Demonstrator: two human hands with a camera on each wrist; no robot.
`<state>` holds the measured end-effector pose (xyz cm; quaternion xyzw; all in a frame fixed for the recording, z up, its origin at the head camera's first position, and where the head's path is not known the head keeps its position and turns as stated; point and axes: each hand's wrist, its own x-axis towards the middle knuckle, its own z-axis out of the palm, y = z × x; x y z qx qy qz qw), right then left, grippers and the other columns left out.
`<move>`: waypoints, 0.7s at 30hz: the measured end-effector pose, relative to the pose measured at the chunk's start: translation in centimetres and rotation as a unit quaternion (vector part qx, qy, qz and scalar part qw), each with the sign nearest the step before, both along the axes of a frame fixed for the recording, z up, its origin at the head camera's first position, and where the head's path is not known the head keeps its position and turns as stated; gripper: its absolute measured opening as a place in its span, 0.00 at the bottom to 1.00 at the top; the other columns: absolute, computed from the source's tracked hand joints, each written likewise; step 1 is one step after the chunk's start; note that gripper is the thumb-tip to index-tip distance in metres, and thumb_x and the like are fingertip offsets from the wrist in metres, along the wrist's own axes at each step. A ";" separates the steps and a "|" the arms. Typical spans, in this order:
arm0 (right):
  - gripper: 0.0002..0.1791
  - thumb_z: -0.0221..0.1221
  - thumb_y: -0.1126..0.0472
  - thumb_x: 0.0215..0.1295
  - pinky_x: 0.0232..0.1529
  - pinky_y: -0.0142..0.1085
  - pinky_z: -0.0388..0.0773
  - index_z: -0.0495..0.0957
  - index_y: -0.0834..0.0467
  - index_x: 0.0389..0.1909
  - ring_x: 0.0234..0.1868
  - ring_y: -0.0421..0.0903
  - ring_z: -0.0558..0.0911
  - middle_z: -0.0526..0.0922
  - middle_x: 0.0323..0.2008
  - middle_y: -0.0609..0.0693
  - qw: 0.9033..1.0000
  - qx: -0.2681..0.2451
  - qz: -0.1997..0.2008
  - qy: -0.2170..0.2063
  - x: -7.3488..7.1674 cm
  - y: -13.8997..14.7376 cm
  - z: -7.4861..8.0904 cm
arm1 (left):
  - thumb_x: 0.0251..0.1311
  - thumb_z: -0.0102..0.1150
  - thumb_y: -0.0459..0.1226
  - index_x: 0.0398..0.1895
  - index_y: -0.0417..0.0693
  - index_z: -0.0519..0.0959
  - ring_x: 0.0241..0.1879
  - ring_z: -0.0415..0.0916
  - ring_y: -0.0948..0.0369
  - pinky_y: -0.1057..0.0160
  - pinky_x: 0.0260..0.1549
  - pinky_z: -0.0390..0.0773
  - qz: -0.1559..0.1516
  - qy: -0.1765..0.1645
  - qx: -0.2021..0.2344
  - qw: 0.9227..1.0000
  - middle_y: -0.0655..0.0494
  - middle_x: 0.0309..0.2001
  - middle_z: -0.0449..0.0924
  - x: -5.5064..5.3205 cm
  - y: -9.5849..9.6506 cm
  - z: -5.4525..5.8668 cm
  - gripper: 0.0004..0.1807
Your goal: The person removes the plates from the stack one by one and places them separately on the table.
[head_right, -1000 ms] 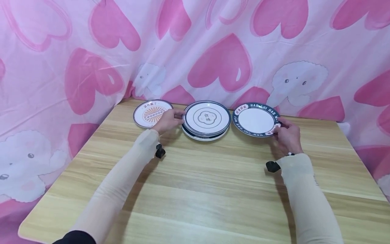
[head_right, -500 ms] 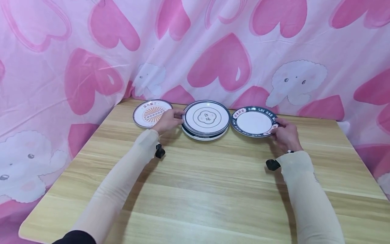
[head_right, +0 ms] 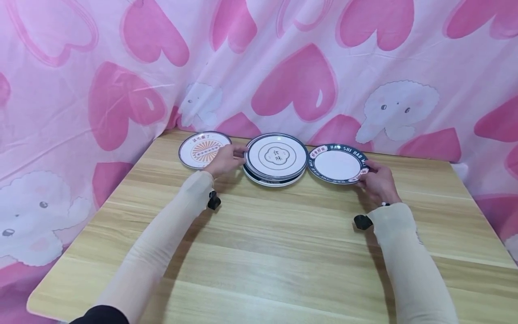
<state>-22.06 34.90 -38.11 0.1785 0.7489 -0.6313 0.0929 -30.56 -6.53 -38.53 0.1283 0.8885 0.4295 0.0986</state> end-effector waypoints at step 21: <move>0.38 0.47 0.67 0.63 0.45 0.36 0.82 0.40 0.65 0.71 0.36 0.39 0.79 0.55 0.62 0.72 0.974 0.188 0.124 0.000 -0.1 0.2 0.1 | 0.56 0.57 0.32 0.60 0.45 0.70 0.55 0.74 0.57 0.63 0.56 0.74 -0.002 0.004 0.003 1.000 0.49 0.57 0.75 -0.1 0.0 -0.5 0.25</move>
